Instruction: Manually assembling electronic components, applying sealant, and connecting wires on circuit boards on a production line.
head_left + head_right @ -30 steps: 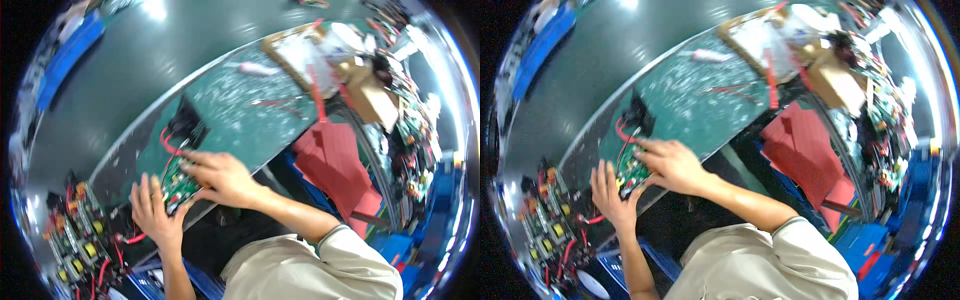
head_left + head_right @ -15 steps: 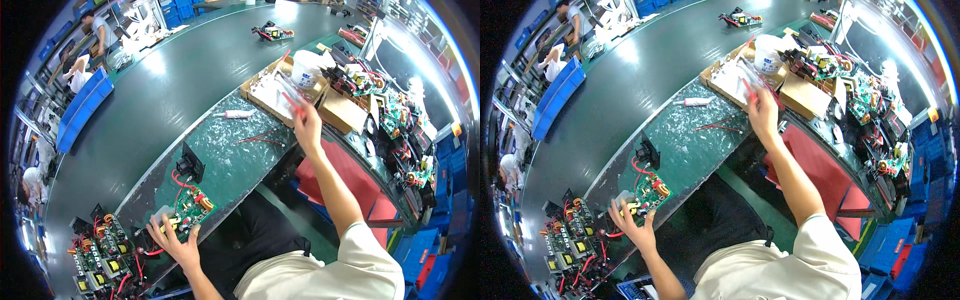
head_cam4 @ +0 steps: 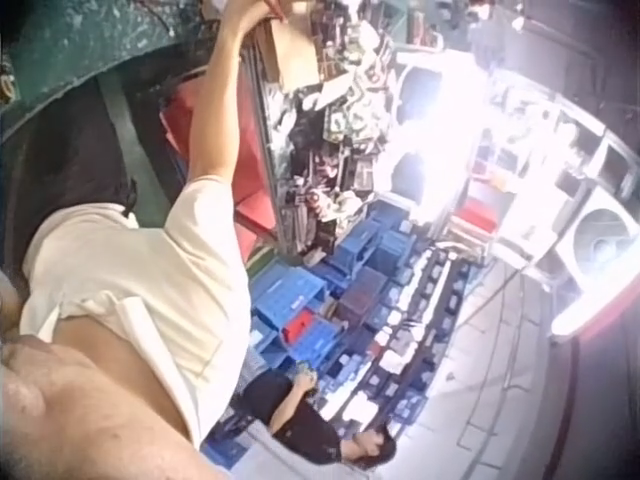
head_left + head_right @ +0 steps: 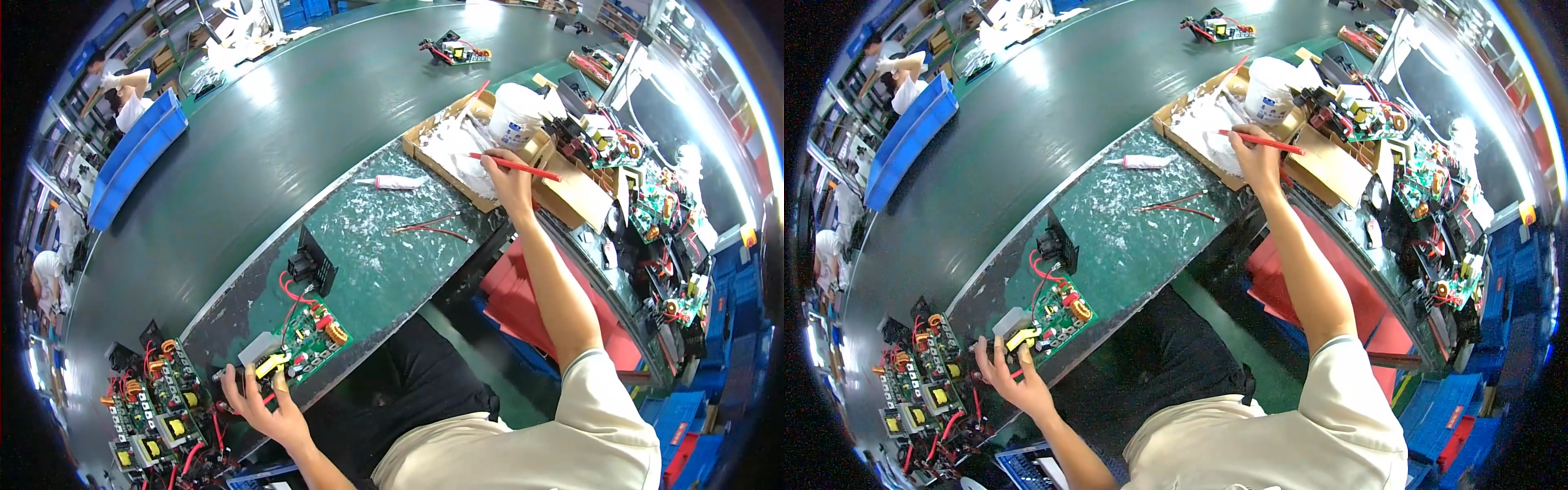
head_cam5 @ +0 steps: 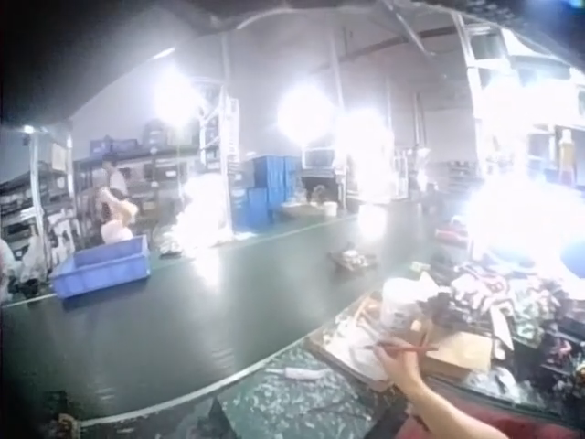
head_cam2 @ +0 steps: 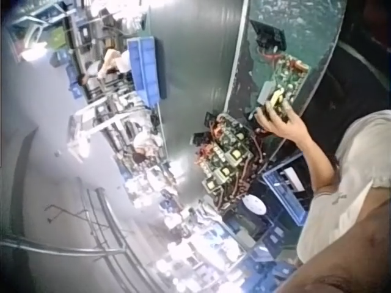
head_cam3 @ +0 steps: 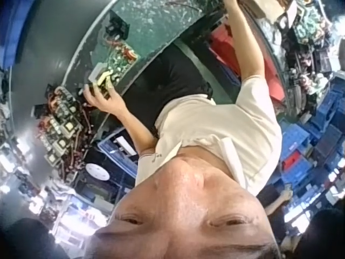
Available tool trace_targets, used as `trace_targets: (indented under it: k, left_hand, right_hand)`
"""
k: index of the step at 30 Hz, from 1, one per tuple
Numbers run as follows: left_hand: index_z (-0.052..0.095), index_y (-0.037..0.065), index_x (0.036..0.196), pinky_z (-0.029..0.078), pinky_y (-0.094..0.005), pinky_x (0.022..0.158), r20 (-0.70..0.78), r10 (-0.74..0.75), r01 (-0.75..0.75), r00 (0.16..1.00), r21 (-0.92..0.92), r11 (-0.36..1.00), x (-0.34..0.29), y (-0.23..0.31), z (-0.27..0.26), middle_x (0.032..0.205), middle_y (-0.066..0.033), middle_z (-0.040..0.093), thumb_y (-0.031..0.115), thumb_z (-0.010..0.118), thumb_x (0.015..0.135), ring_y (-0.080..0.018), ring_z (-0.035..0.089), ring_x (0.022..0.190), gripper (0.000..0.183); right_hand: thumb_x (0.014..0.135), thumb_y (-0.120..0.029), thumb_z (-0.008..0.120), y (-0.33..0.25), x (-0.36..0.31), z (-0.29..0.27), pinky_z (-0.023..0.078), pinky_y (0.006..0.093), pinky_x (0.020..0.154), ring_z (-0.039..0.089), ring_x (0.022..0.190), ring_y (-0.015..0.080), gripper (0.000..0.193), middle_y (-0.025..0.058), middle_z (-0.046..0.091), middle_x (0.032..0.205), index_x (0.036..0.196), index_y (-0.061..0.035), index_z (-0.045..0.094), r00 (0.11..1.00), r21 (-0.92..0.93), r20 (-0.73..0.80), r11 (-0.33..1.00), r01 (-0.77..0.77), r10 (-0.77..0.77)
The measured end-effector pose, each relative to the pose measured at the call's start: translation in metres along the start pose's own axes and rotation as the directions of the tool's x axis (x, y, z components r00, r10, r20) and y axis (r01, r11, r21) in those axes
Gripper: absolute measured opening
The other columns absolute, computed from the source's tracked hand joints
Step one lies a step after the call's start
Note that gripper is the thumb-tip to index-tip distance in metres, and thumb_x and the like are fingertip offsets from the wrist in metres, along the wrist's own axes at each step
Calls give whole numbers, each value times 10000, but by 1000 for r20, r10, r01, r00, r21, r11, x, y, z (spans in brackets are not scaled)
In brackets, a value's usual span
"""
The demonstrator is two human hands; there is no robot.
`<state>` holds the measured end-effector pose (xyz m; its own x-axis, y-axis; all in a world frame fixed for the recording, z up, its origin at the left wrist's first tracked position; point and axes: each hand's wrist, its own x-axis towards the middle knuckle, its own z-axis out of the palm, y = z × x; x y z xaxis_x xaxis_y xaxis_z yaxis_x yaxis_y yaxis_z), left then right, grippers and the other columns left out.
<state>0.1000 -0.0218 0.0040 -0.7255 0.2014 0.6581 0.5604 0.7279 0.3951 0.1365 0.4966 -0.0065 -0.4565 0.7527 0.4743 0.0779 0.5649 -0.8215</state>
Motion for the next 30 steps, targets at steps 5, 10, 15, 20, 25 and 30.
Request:
trace_targets:
  k: [5,10,15,20,25,30]
  left_hand:
    - [616,66,1270,276,-520,1159,52,20,-22,998,24,999,5,-6,5,1456,-152,464,112,703,886,-362,412,1364,397]
    - [619,57,1255,296,-514,1134,106,-17,15,994,22,1000,5,-12,11,1461,-151,455,129,720,876,-364,390,1376,399]
    - [612,54,1256,304,-515,1125,128,-16,18,992,-20,1000,8,-11,16,1459,-156,456,148,716,884,-380,391,1372,398]
    - [597,59,1290,316,-518,1116,153,-3,8,988,-28,1000,5,-9,14,1445,-167,476,166,704,896,-397,400,1365,422]
    - [585,16,1291,351,-503,1094,130,-28,32,991,-35,999,0,-18,23,1382,-179,530,223,604,948,-410,464,1296,401]
    - [612,54,1256,368,-459,1070,32,50,-51,998,36,998,6,-11,43,1312,-96,601,249,596,952,-329,526,1256,362]
  right_hand:
    - [867,-155,698,7,0,-5,498,266,681,633,733,114,238,83,708,806,1003,40,710,997,31,33,997,-67,66]
    - [846,-51,656,-21,7,-15,527,297,759,682,819,189,200,120,718,890,1030,-2,718,993,-62,109,996,60,-53]
    - [836,-3,635,-11,9,-11,529,294,776,684,826,207,221,106,724,918,1031,-44,730,972,-59,194,988,143,-129]
    - [837,-27,631,-14,3,-21,530,295,775,684,827,186,205,118,736,908,1008,-45,742,963,-75,268,997,10,10]
    - [848,-52,681,-89,-9,-43,510,293,775,652,851,141,197,87,725,921,1037,-17,724,968,-214,250,975,53,2]
    - [867,10,662,-173,-83,-37,512,278,827,648,889,151,191,63,704,955,1056,26,681,901,230,414,972,35,-131]
